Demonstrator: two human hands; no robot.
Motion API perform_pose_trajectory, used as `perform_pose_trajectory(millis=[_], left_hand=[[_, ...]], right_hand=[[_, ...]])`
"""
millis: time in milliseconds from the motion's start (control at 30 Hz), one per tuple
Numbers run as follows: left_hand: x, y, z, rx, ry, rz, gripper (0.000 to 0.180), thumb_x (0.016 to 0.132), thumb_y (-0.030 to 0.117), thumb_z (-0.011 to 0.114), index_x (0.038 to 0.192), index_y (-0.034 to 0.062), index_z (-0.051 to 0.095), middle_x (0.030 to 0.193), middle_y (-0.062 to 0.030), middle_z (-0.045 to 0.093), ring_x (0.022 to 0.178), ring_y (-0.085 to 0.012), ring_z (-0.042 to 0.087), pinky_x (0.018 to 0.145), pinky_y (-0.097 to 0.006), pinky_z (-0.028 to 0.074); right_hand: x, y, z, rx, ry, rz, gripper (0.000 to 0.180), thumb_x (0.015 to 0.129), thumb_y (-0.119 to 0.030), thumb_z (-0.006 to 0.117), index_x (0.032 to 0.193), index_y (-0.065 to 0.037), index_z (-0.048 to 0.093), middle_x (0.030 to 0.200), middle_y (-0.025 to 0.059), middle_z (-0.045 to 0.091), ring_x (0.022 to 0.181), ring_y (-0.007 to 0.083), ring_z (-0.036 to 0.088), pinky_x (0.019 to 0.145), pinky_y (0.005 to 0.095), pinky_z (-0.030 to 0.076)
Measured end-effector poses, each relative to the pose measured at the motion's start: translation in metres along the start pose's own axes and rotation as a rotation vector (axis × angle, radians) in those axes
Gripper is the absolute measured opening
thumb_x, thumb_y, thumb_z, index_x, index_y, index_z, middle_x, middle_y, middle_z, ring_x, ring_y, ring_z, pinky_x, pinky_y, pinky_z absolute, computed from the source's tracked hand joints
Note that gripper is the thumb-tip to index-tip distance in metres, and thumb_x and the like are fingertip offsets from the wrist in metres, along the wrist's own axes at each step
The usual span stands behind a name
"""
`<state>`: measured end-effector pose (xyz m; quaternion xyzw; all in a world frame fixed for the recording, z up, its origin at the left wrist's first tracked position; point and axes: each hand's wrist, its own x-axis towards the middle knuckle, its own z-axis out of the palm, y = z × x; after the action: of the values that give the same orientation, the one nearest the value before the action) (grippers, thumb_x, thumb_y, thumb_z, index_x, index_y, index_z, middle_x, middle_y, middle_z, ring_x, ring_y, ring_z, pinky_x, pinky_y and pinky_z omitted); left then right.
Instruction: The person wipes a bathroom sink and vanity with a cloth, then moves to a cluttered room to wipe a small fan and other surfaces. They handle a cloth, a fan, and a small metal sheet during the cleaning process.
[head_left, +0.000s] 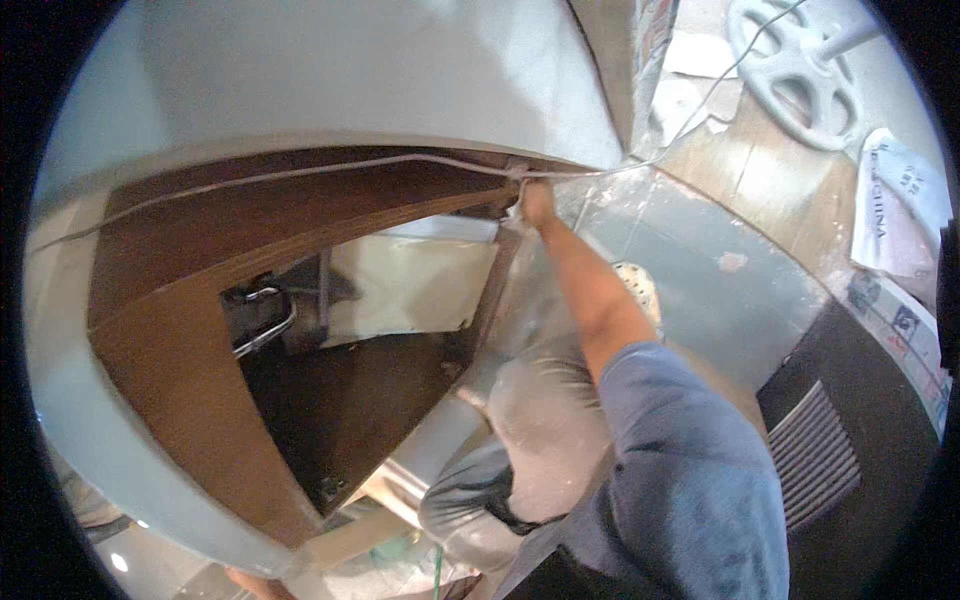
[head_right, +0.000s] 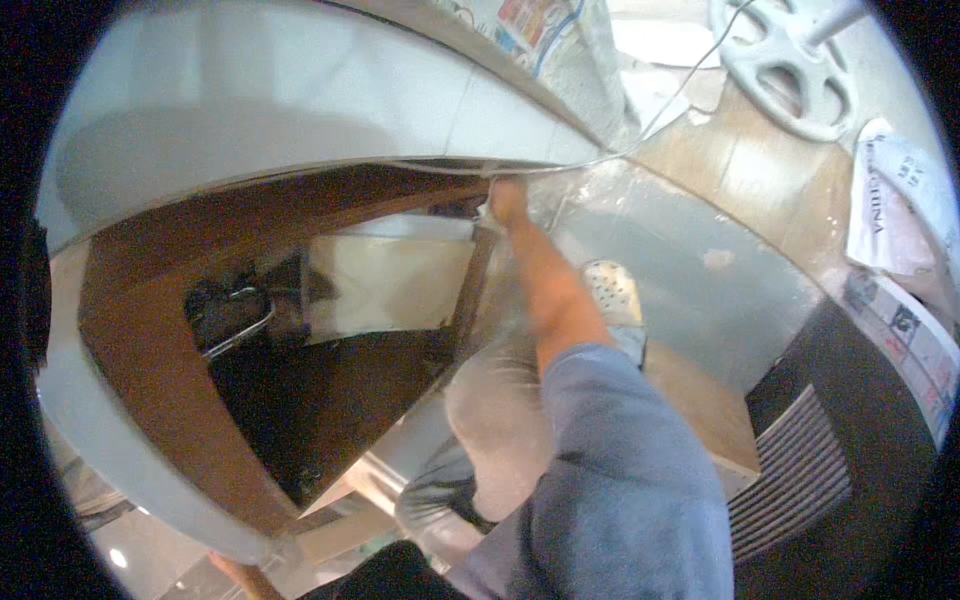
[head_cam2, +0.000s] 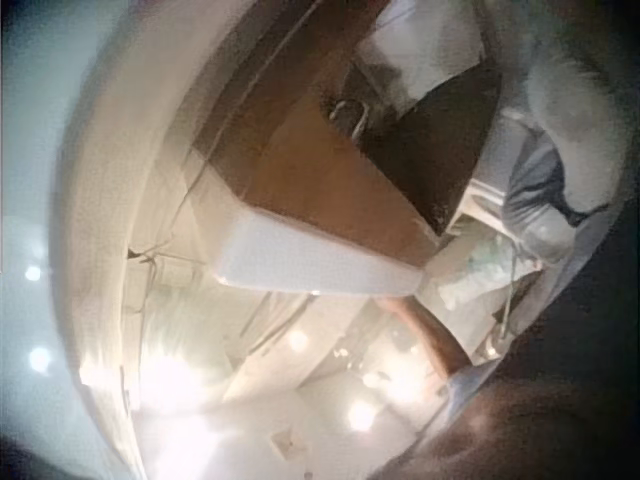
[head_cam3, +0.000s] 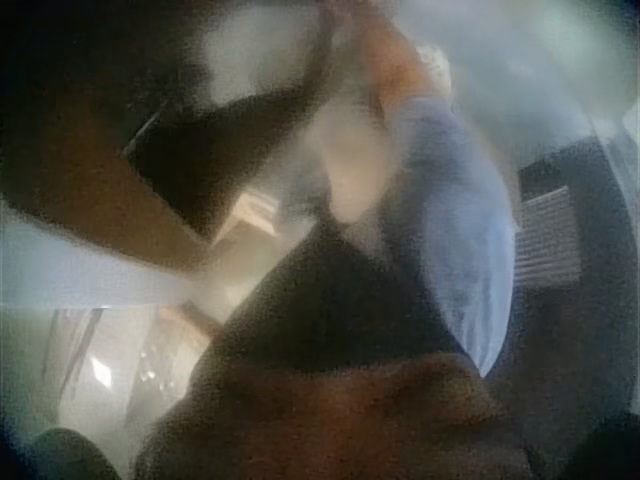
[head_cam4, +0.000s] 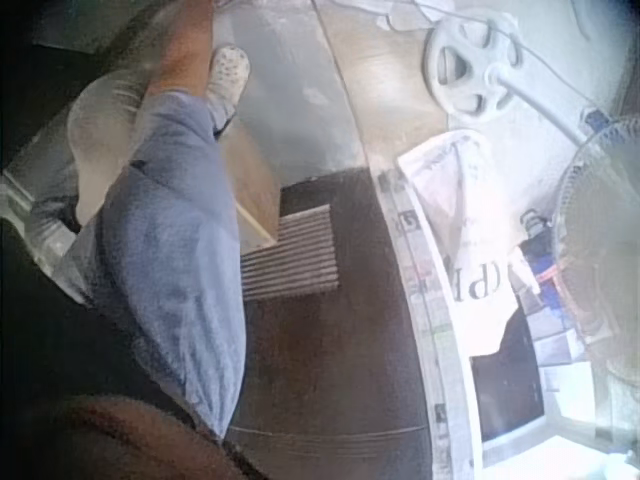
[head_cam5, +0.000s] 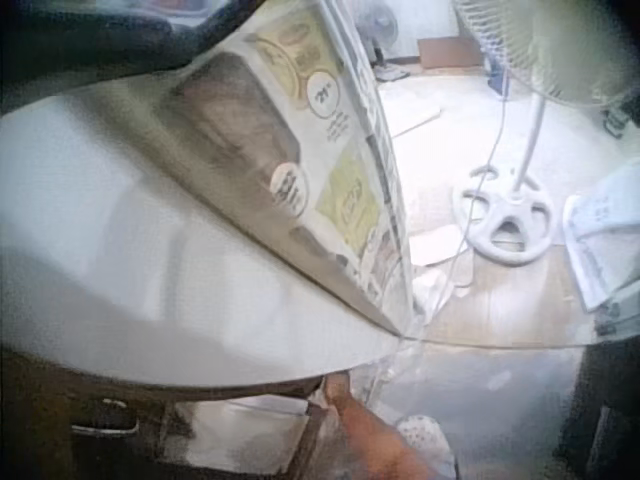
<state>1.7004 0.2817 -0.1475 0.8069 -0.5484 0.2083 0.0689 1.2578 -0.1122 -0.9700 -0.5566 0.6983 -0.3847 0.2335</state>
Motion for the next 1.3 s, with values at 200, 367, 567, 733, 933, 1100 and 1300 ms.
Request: perform_pose_trajectory(millis=[200, 367, 567, 733, 933, 1100, 1300], left_hand=[[-0.020, 0.022, -0.002, -0.290, 0.000, -0.497, 0.042, 0.100, 0.028, 0.053, 0.124, -0.0058, 0.060, 0.113, -0.0171, 0.067, 0.096, -0.0251, 0.067, 0.082, -0.039, 0.054], [0.010, 0.115, 0.037, -0.376, 0.038, -0.533, 0.040, 0.102, 0.032, 0.052, 0.121, -0.0021, 0.062, 0.111, -0.0118, 0.069, 0.094, -0.0197, 0.067, 0.079, -0.034, 0.053], [0.007, 0.108, 0.051, -0.276, 0.043, -0.477, 0.042, 0.098, 0.044, 0.062, 0.102, 0.0029, 0.070, 0.074, 0.0035, 0.055, 0.066, -0.0075, 0.048, 0.060, -0.025, 0.040], [-0.007, 0.083, 0.065, -0.315, 0.196, -0.499, 0.049, 0.092, 0.049, 0.069, 0.105, 0.0024, 0.072, 0.078, 0.0030, 0.053, 0.071, -0.0077, 0.046, 0.066, -0.022, 0.037], [-0.007, 0.068, 0.088, -0.339, 0.303, -0.400, 0.049, 0.092, 0.046, 0.070, 0.115, 0.0034, 0.072, 0.103, -0.0066, 0.068, 0.097, -0.0139, 0.060, 0.092, -0.025, 0.043], [-0.019, 0.043, 0.090, -0.064, 0.279, -0.235, 0.049, 0.096, 0.046, 0.064, 0.124, 0.0060, 0.069, 0.114, -0.0085, 0.069, 0.107, -0.0162, 0.063, 0.098, -0.029, 0.045], [-0.030, 0.071, 0.045, 0.070, 0.261, -0.365, 0.054, 0.097, 0.051, 0.061, 0.127, 0.0070, 0.066, 0.120, -0.0107, 0.068, 0.109, -0.0185, 0.065, 0.095, -0.034, 0.052]], right_hand=[[0.010, -0.051, -0.031, 0.787, -0.121, 0.902, 0.026, 0.097, -0.023, 0.049, 0.112, -0.009, 0.064, 0.100, 0.0172, 0.066, 0.089, 0.0357, 0.066, 0.075, 0.0502, 0.053], [0.046, -0.044, -0.048, 1.468, 0.084, 1.532, 0.020, 0.100, -0.022, 0.044, 0.112, -0.011, 0.056, 0.095, 0.0116, 0.059, 0.070, 0.0261, 0.054, 0.052, 0.0421, 0.045], [0.017, -0.139, -0.107, 1.608, -0.057, 1.325, 0.025, 0.101, -0.019, 0.038, 0.113, -0.008, 0.057, 0.100, 0.0132, 0.059, 0.076, 0.0241, 0.054, 0.057, 0.0367, 0.044], [-0.022, -0.230, -0.216, 1.639, -0.519, 0.757, 0.023, 0.099, -0.019, 0.049, 0.112, -0.003, 0.058, 0.099, 0.0101, 0.062, 0.084, 0.0230, 0.061, 0.065, 0.0359, 0.052], [-0.041, -0.132, -0.222, 1.104, -0.672, 0.632, 0.031, 0.096, -0.017, 0.055, 0.123, -0.003, 0.057, 0.109, 0.0122, 0.065, 0.091, 0.0247, 0.064, 0.077, 0.0386, 0.054], [-0.077, -0.051, -0.177, 0.130, -0.519, 0.247, 0.035, 0.091, -0.011, 0.058, 0.126, -0.010, 0.060, 0.109, 0.0168, 0.066, 0.095, 0.0314, 0.067, 0.085, 0.0418, 0.054], [-0.056, -0.060, -0.094, -0.183, -0.471, -0.088, 0.033, 0.091, -0.028, 0.061, 0.114, -0.007, 0.069, 0.113, 0.0247, 0.067, 0.107, 0.0439, 0.063, 0.092, 0.0464, 0.051]])
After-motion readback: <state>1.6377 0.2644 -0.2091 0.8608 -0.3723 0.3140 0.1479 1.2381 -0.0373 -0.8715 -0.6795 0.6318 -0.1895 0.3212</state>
